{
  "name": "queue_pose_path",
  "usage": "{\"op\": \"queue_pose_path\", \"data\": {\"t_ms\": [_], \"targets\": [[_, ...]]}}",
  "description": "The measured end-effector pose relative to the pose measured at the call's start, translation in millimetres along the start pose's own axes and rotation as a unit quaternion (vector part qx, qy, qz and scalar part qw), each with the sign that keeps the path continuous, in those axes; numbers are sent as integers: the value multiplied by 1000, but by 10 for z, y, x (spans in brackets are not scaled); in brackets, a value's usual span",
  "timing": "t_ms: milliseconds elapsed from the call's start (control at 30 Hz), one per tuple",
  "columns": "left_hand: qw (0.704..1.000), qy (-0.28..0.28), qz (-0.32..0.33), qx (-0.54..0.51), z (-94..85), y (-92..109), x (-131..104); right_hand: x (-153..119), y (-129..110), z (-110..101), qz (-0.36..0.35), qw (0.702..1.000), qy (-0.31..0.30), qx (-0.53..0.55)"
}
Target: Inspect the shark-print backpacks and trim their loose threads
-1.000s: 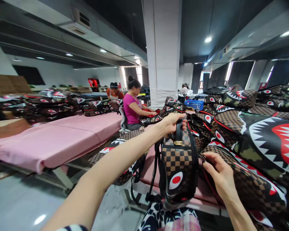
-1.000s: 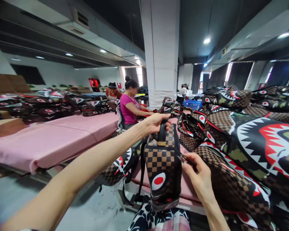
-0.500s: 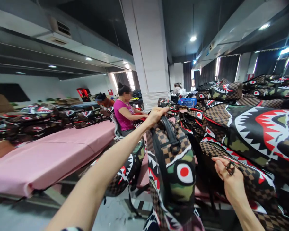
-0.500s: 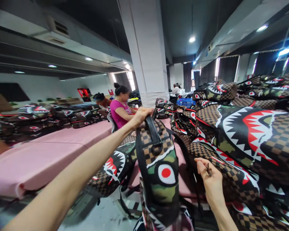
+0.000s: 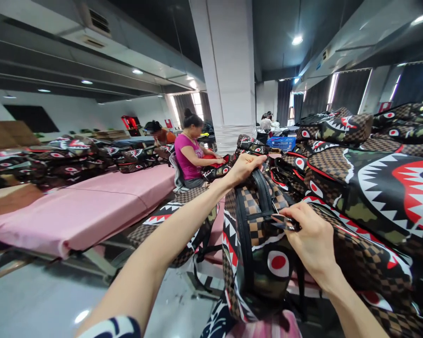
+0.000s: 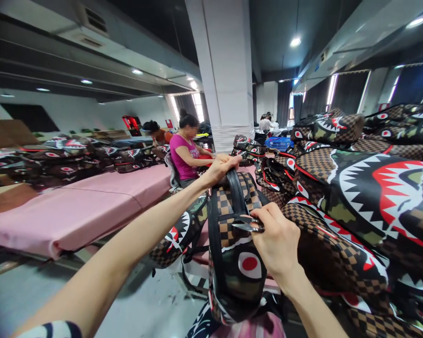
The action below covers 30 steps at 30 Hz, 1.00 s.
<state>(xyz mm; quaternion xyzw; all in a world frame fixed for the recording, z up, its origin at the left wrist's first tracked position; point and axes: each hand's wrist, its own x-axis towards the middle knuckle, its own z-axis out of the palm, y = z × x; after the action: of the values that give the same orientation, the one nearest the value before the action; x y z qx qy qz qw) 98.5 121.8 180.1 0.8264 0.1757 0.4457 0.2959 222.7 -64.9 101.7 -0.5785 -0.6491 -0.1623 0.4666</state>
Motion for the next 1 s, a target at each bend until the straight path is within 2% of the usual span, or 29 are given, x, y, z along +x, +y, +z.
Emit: {"op": "queue_pose_path", "data": {"t_ms": [133,233,333,400,533,800,1000], "targets": [[1000,9,-6,-10,-35,34,-69,188,-75,33,47,992,-67,-94],[1000,8,-1,-13,-61,51,-116,188,23,37,86,991,-105,-18],[1000,6,-5,-5,-67,49,-151,99,137,33,101,986,-96,95],[1000,2,-2,-1,-64,44,-165,30,154,23,72,992,-57,88],[1000,9,10,9,-66,42,-190,-49,27,-32,-5,999,10,-47],[998,39,34,21,-68,28,-215,-6,-322,-103,-143,984,-22,-107],[998,38,28,45,-55,59,-220,-4,-433,-51,-173,974,4,-143]]}}
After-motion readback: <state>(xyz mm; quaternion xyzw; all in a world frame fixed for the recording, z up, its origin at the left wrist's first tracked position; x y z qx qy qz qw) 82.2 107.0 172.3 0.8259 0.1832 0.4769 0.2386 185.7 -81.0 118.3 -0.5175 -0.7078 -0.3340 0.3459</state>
